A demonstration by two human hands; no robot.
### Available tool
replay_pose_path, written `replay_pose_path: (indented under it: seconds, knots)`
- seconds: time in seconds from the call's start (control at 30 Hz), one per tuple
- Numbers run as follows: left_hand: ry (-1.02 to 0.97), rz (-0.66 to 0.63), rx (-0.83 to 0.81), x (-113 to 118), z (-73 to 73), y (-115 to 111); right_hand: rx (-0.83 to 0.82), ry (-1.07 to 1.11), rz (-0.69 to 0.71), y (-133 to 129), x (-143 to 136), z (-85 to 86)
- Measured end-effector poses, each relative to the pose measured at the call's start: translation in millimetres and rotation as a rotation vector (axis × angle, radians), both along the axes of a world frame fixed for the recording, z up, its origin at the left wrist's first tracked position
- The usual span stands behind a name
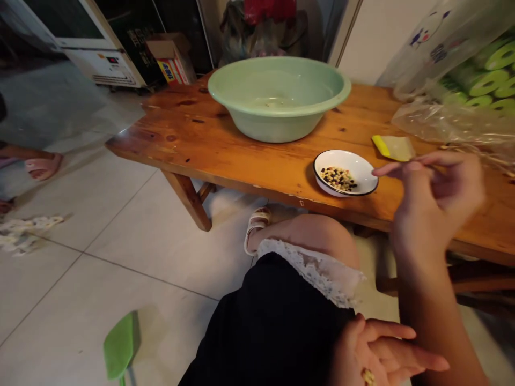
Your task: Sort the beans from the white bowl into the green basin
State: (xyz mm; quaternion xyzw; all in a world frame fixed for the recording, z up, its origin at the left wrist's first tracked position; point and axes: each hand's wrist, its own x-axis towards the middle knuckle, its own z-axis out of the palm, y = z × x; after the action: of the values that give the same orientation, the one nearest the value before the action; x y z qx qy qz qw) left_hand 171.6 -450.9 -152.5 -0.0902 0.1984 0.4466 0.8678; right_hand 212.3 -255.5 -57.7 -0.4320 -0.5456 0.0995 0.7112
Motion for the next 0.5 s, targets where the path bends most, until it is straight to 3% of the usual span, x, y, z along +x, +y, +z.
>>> replay_pose_path:
  seconds: [0.23, 0.5]
  knots:
    - [-0.082, 0.028, 0.125, -4.4, -0.5, 1.6, 0.078, 0.059, -0.046, -39.1, -28.7, 14.0]
    - [-0.066, 0.009, 0.072, -5.2, 4.0, 1.5, -0.137, 0.029, 0.101, -62.8, -48.9, 17.4]
